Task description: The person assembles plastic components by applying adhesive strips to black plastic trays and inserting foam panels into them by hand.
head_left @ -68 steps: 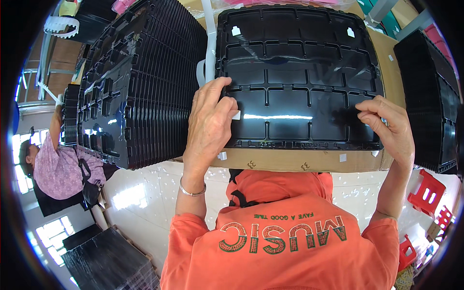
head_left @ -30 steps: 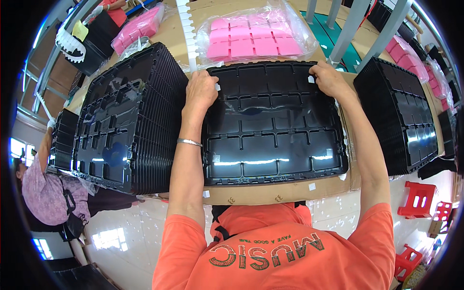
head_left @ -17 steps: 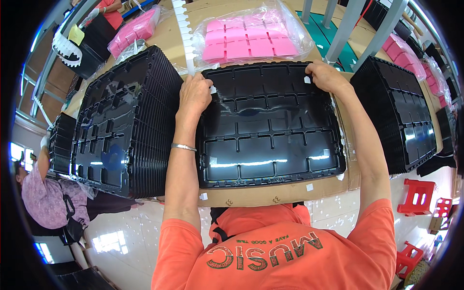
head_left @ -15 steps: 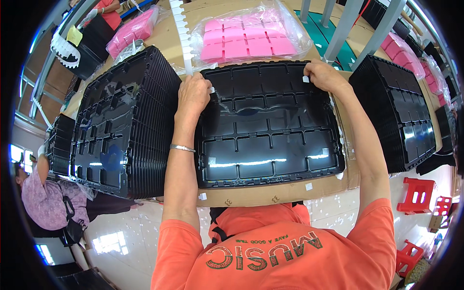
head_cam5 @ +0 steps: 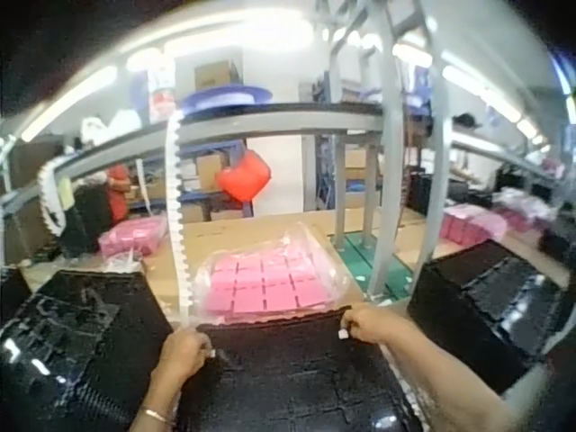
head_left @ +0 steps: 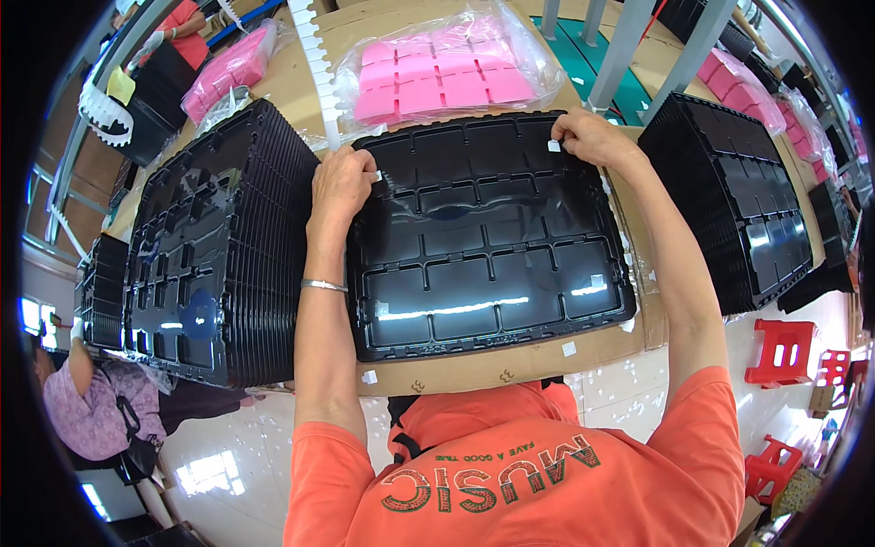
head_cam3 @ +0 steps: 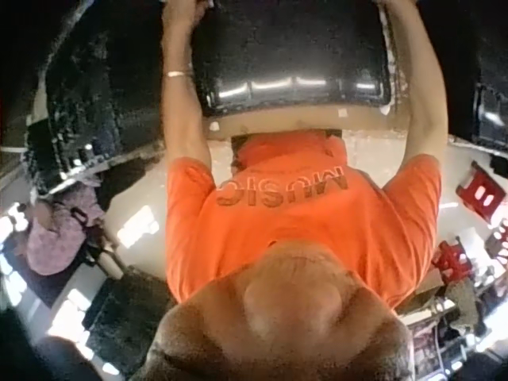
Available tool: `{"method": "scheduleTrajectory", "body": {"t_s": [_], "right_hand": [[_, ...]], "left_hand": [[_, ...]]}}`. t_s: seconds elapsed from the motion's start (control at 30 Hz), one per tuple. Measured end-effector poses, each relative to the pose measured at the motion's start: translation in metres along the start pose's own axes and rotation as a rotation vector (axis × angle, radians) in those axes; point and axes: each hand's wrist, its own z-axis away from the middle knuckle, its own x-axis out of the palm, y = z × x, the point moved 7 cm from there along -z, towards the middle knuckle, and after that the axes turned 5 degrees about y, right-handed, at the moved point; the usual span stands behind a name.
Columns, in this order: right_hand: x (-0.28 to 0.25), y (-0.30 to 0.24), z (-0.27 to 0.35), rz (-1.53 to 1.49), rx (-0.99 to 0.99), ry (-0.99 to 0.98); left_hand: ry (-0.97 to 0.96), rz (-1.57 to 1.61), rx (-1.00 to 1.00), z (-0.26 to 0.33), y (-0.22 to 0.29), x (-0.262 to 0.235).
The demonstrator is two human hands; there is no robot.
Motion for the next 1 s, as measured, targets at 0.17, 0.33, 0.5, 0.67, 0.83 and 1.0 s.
{"method": "scheduleTrajectory", "body": {"t_s": [0.17,0.33,0.5,0.67,0.83,1.0], "right_hand": [[0.003,0.003,-0.006,-0.050,0.042,-0.016],[0.005,0.004,-0.008,-0.007,-0.039,-0.015],[0.010,0.011,-0.011,-0.021,0.018,-0.032],[0.006,-0.012,-0.005,0.113,-0.195,0.168],[-0.041,-0.051,0.076,-0.079,-0.358,0.339],[-0.058,-0.043,0.217,-0.287,0.087,-0.153]], "left_hand": [[-0.008,0.006,0.003,-0.008,-0.001,0.003],[0.028,-0.013,0.012,-0.008,-0.002,0.005],[0.044,0.017,0.015,-0.009,-0.005,0.006],[0.042,-0.035,0.050,-0.009,-0.004,0.009],[0.113,-0.039,0.079,-0.004,-0.002,0.010],[0.116,-0.042,0.108,-0.007,0.002,0.008]]}}
